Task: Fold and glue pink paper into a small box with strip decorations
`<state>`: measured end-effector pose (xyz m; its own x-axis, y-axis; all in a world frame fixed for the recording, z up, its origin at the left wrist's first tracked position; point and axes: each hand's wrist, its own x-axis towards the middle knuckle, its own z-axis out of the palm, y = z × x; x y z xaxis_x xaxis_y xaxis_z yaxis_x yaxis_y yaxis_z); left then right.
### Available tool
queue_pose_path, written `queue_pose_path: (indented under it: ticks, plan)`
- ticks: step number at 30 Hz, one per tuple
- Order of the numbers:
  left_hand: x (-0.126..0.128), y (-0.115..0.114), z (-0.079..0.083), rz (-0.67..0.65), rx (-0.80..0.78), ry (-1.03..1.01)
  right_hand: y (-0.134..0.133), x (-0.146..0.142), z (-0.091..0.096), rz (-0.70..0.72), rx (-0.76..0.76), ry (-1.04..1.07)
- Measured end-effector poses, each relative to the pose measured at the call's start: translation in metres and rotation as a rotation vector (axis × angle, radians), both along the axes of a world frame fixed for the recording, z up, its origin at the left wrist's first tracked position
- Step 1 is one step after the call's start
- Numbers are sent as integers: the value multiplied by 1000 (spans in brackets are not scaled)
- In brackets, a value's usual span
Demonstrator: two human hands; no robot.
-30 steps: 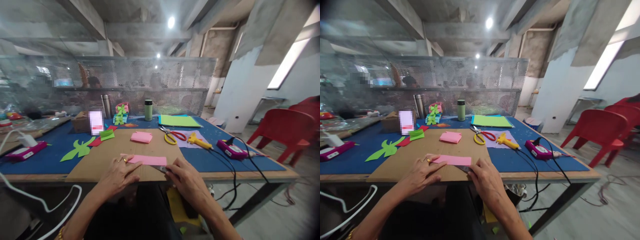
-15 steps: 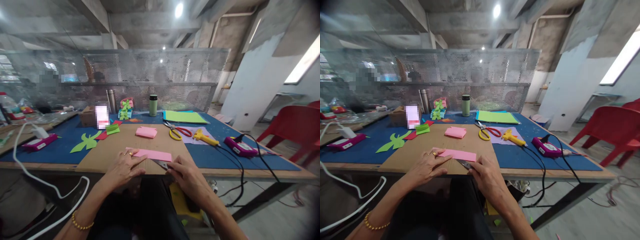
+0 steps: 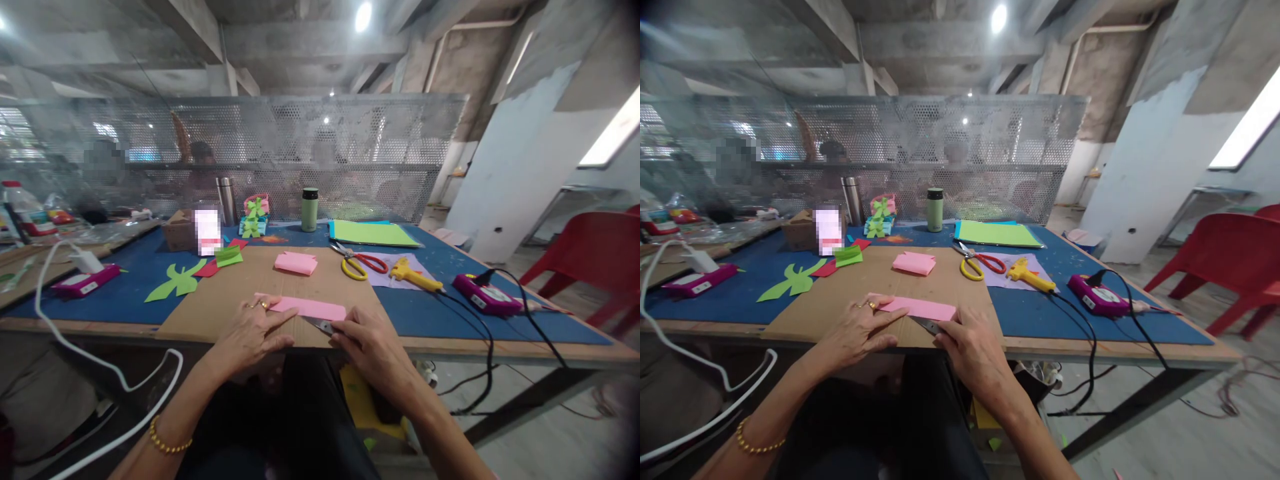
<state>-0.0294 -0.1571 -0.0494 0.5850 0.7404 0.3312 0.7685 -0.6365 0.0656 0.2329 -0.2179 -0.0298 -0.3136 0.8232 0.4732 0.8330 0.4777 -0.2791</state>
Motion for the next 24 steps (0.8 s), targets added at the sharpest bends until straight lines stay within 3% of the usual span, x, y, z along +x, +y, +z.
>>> queue_pose_path:
  ticks: [18, 24]
  plan:
    - [1, -1, 2, -8, -11, -13, 5, -12, -1, -17, 1, -59]
    - [-10, 0, 9, -105, -81, -149, 13, -20, -4, -27, 11, -70]
